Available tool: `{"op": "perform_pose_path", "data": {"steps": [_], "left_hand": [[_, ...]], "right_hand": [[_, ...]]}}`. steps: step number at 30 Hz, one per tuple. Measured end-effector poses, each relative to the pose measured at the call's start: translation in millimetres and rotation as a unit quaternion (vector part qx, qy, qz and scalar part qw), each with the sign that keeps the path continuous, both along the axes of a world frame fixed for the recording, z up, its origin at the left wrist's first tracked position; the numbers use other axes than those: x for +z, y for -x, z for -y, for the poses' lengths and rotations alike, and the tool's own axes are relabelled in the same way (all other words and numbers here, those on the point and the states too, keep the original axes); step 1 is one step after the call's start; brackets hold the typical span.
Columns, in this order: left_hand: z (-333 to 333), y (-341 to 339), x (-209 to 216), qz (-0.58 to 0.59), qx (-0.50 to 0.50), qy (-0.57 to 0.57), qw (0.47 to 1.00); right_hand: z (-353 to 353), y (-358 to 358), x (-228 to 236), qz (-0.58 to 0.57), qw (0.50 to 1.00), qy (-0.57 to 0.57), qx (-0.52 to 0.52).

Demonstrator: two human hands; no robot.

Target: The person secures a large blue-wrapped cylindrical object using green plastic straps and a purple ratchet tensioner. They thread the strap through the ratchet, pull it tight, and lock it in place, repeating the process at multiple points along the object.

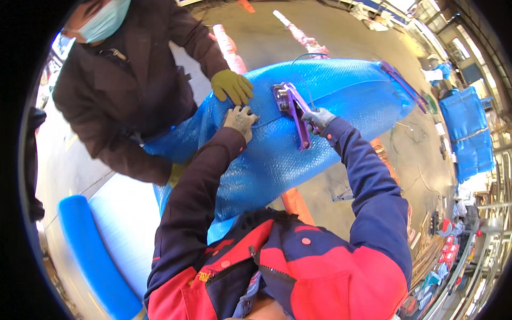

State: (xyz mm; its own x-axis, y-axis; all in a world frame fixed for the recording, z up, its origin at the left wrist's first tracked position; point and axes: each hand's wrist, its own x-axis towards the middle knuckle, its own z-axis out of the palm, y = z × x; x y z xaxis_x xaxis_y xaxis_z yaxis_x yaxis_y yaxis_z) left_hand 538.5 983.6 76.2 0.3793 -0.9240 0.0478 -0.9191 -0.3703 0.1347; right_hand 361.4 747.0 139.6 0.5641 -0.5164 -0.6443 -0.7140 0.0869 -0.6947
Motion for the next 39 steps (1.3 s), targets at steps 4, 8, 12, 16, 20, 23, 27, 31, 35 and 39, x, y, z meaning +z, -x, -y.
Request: {"op": "perform_pose_path", "data": {"steps": [4, 8, 12, 16, 20, 23, 27, 31, 35, 39], "left_hand": [[-13.1, 32.3, 38.4, -0.039, 0.054, -0.041, 0.997], [-70.4, 103.3, 98.1, -0.090, 0.017, 0.346, 0.934], [-141.6, 193.4, 143.0, 0.067, -0.112, 0.316, 0.940], [-182.2, 206.8, 149.4, 0.047, 0.002, 0.133, 0.990], [-221.0, 223.4, 138.8, -0.306, -0.015, -0.042, 0.951], [-250.4, 250.0, 117.7, -0.480, 0.031, -0.024, 0.876], [-285.2, 265.2, 77.0, -0.774, 0.139, 0.007, 0.618], [-271.6, 253.2, 31.9, -0.642, 0.198, -0.044, 0.739], [-244.3, 215.0, 18.8, -0.251, 0.174, 0.088, 0.948], [-293.6, 191.8, 40.6, -0.105, 0.167, 0.168, 0.966]], "right_hand": [[-4.4, 28.8, 31.8, 0.052, 0.849, 0.498, 0.171], [-43.2, 95.2, 100.5, 0.182, 0.843, 0.417, 0.286], [-98.7, 124.3, 99.2, 0.051, 0.862, 0.041, 0.503], [-129.0, 117.7, 85.2, -0.015, 0.756, -0.007, 0.654], [-149.3, 104.8, 84.2, -0.060, 0.701, -0.135, 0.698], [-156.1, 99.5, 74.6, -0.083, 0.703, -0.182, 0.683], [-161.4, 98.7, 51.0, 0.063, 0.651, -0.065, 0.754], [-205.2, 109.4, 48.6, 0.282, 0.559, 0.129, 0.769], [-267.3, 121.6, 74.0, 0.235, 0.585, 0.189, 0.753], [-241.2, 108.3, 87.1, 0.245, 0.761, 0.180, 0.574]]}}
